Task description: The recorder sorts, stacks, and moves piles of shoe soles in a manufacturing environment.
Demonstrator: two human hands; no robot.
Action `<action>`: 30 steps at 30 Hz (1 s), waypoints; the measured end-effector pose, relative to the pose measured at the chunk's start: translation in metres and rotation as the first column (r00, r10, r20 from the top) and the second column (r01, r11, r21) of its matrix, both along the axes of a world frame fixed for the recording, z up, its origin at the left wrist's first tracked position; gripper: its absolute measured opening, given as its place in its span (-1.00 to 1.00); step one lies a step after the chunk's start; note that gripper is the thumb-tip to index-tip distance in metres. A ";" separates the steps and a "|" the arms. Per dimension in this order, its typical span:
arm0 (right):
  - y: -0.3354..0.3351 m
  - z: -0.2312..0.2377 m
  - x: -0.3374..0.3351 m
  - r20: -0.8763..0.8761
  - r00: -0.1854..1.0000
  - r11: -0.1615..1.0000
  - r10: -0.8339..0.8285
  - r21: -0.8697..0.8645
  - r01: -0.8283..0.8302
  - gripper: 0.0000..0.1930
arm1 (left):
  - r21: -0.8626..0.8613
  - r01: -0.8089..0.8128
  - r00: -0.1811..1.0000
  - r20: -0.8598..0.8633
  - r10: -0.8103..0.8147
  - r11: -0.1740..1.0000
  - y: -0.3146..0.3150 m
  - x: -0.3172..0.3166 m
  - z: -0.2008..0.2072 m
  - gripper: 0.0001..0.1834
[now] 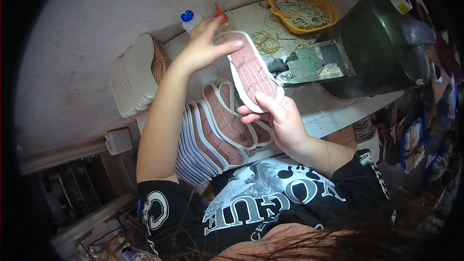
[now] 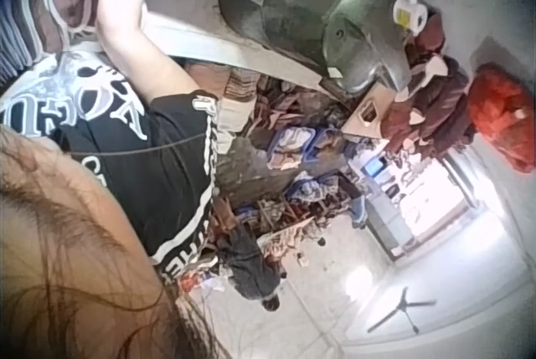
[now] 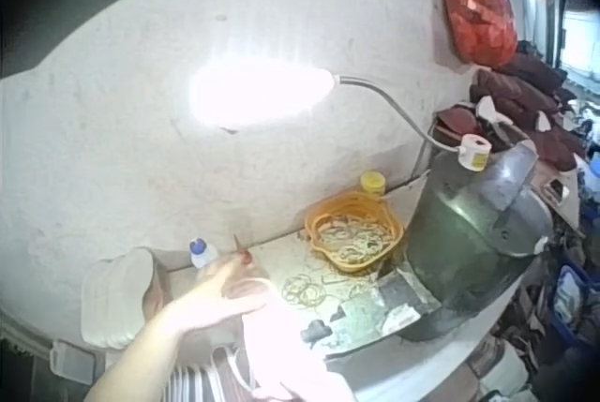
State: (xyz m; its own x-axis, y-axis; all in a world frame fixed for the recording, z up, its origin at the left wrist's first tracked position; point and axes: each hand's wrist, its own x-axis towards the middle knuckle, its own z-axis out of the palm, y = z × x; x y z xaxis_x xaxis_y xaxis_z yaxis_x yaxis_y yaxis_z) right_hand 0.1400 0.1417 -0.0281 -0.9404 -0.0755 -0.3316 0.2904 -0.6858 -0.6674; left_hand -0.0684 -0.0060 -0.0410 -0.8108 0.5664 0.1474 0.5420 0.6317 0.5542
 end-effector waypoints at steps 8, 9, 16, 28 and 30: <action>0.005 0.000 -0.011 0.080 0.996 0.999 0.025 0.019 -0.027 -0.61 | -0.072 0.574 0.692 0.575 -0.436 0.816 0.029 -0.002 0.041 -0.53; 0.008 -0.001 -0.012 0.072 0.994 0.995 0.084 0.038 -0.087 -0.60 | -0.066 0.575 0.688 0.578 -0.438 0.815 0.028 -0.001 0.043 -0.53; 0.011 0.006 -0.017 0.119 0.990 0.996 0.079 0.028 -0.083 -0.63 | -0.059 0.495 0.762 0.510 -0.400 0.867 0.009 0.024 0.049 -0.62; 0.029 -0.002 -0.015 0.034 0.988 0.981 0.149 0.119 -0.152 -0.63 | -0.149 0.185 0.799 0.598 -0.060 0.971 0.007 0.086 0.048 -0.59; 0.030 -0.002 -0.014 0.033 0.988 0.979 0.154 0.132 -0.157 -0.64 | -0.158 0.154 0.762 0.648 -0.015 0.975 0.008 0.091 0.045 -0.58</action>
